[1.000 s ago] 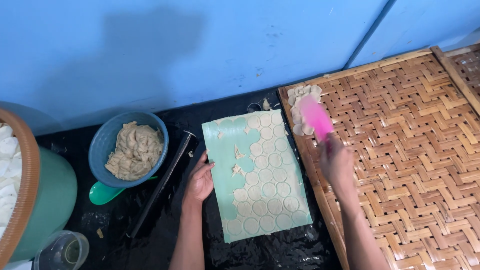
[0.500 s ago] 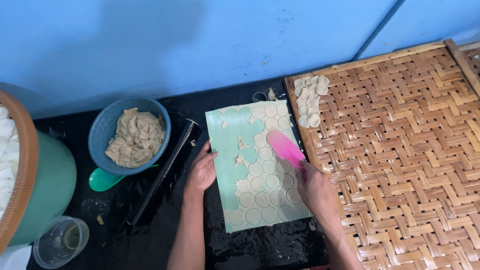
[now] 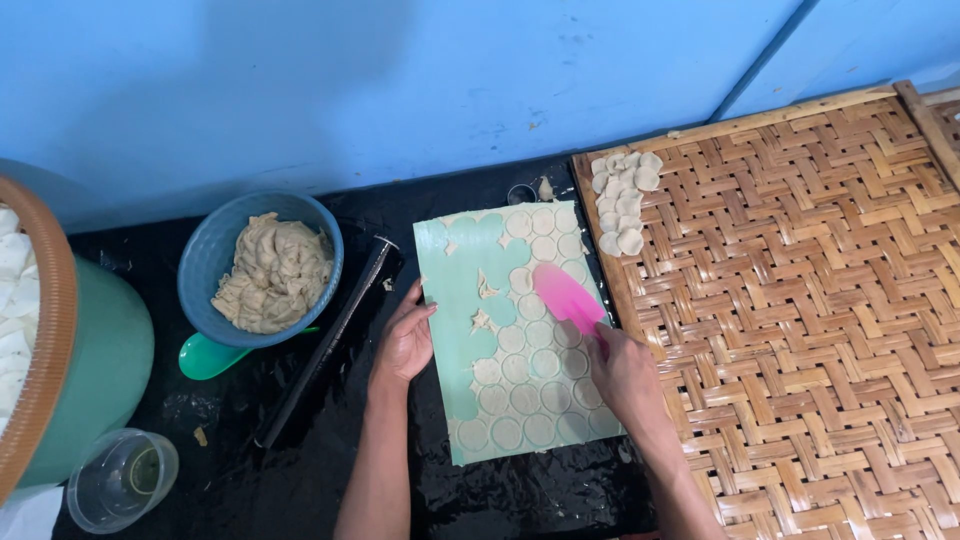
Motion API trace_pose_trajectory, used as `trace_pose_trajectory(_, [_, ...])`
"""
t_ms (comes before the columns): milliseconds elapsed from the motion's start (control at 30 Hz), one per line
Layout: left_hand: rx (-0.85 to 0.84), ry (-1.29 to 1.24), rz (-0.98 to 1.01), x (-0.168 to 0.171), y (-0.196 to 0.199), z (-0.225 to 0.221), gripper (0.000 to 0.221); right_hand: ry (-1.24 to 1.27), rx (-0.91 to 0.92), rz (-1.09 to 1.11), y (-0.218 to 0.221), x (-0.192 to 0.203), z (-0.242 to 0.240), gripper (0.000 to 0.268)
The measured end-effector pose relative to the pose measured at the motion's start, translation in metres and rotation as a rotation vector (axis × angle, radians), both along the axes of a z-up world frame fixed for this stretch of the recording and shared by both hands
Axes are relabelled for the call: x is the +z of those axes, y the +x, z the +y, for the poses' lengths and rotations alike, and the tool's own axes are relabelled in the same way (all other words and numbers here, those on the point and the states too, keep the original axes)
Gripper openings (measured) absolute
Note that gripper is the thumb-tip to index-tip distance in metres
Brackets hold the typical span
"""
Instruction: The recorder uses a round cutter to stamp out dough circles and then uses a spatula to move them to a woven tray.
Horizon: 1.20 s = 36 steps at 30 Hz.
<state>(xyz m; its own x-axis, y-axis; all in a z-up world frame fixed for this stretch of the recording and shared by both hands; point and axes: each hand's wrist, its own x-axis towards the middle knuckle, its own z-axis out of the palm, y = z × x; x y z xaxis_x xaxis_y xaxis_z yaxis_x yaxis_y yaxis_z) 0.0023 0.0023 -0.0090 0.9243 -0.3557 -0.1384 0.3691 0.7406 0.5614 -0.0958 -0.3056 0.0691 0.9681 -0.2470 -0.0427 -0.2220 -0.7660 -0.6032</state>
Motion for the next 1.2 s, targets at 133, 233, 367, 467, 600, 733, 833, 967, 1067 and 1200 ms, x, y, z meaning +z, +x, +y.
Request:
trace_pose_trajectory(133, [0.004,-0.005,-0.012,-0.003,0.001,0.000,0.063,0.055,-0.011,0.037,0.001,-0.011,0.000,0.036])
trace_pose_trajectory(233, [-0.001,-0.012,-0.011,-0.002,0.000,0.000,0.062,0.024,-0.004,-0.046,0.002,-0.021,-0.002,0.034])
trace_pose_trajectory(367, [-0.001,-0.002,0.001,0.003,-0.001,-0.001,0.062,0.075,-0.015,0.014,0.003,-0.029,-0.006,0.034])
trace_pose_trajectory(467, [0.003,-0.004,0.012,0.000,0.000,0.000,0.062,0.156,-0.016,0.076,0.006,-0.034,-0.012,0.036])
trace_pose_trajectory(600, [0.028,0.012,0.034,0.003,-0.001,-0.002,0.063,0.329,0.029,0.080,0.006,-0.044,-0.022,0.036])
trace_pose_trajectory(733, [0.021,0.005,0.016,0.002,-0.001,-0.001,0.063,0.497,0.039,0.193,0.006,-0.042,-0.026,0.036])
trace_pose_trajectory(833, [0.016,0.022,0.041,0.003,-0.001,-0.001,0.063,0.625,0.035,0.171,0.003,-0.048,-0.036,0.036])
trace_pose_trajectory(967, [0.021,0.005,0.028,-0.004,0.000,-0.001,0.063,0.603,-0.102,0.052,0.001,-0.054,-0.059,0.036])
trace_pose_trajectory(1067, [0.016,-0.004,0.019,-0.007,0.000,0.000,0.062,0.496,-0.222,0.017,0.006,-0.053,-0.079,0.036])
trace_pose_trajectory(1200, [0.030,0.016,0.022,-0.002,0.000,-0.001,0.062,0.220,-0.308,-0.077,0.022,-0.050,-0.104,0.040])
